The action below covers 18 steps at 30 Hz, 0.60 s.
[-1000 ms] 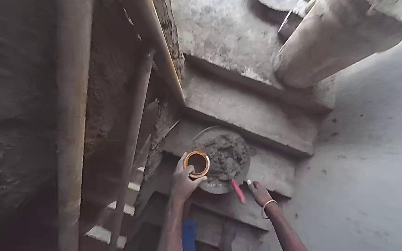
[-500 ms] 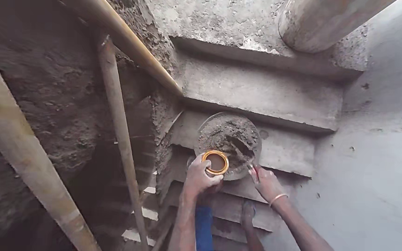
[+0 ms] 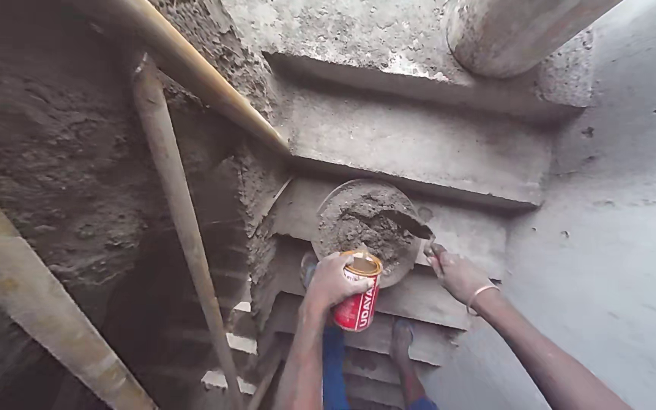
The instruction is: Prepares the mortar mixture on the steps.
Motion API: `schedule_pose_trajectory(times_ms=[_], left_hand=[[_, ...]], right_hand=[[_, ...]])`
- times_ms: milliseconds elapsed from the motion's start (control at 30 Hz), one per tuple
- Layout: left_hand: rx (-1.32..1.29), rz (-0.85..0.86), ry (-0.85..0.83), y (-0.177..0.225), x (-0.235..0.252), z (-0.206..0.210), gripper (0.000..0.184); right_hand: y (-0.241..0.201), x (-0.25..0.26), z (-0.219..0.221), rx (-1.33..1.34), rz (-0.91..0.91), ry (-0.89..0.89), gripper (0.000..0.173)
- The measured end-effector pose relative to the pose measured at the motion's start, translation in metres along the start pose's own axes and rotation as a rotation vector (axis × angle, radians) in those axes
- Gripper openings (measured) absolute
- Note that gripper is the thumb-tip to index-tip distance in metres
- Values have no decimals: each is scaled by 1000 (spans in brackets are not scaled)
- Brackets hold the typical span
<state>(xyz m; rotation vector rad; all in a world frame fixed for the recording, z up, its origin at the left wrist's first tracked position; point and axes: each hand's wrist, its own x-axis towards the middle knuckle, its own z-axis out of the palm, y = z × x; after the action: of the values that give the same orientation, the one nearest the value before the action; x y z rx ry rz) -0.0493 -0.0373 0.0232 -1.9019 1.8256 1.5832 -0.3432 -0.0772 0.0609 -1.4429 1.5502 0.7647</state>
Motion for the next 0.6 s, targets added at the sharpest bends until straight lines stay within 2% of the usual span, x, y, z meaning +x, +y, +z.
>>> schedule_pose_trajectory(times_ms=[167, 267, 367, 467, 600], left_hand=[[-32, -18, 28, 5, 4, -6, 64], [-70, -5, 53, 7, 5, -8, 63], [-70, 16, 49, 6, 8, -3, 63], [-52, 31, 23, 6, 10, -1, 63], [-47, 50, -13, 10, 12, -2, 65]], right_hand=[[6, 19, -6, 331, -73, 148, 45], [-26, 55, 10, 343, -54, 28, 50], [-56, 68, 42, 110, -32, -145, 44], [-41, 42, 34, -21, -41, -171, 41], [-1, 13, -9, 188, -65, -10, 49]])
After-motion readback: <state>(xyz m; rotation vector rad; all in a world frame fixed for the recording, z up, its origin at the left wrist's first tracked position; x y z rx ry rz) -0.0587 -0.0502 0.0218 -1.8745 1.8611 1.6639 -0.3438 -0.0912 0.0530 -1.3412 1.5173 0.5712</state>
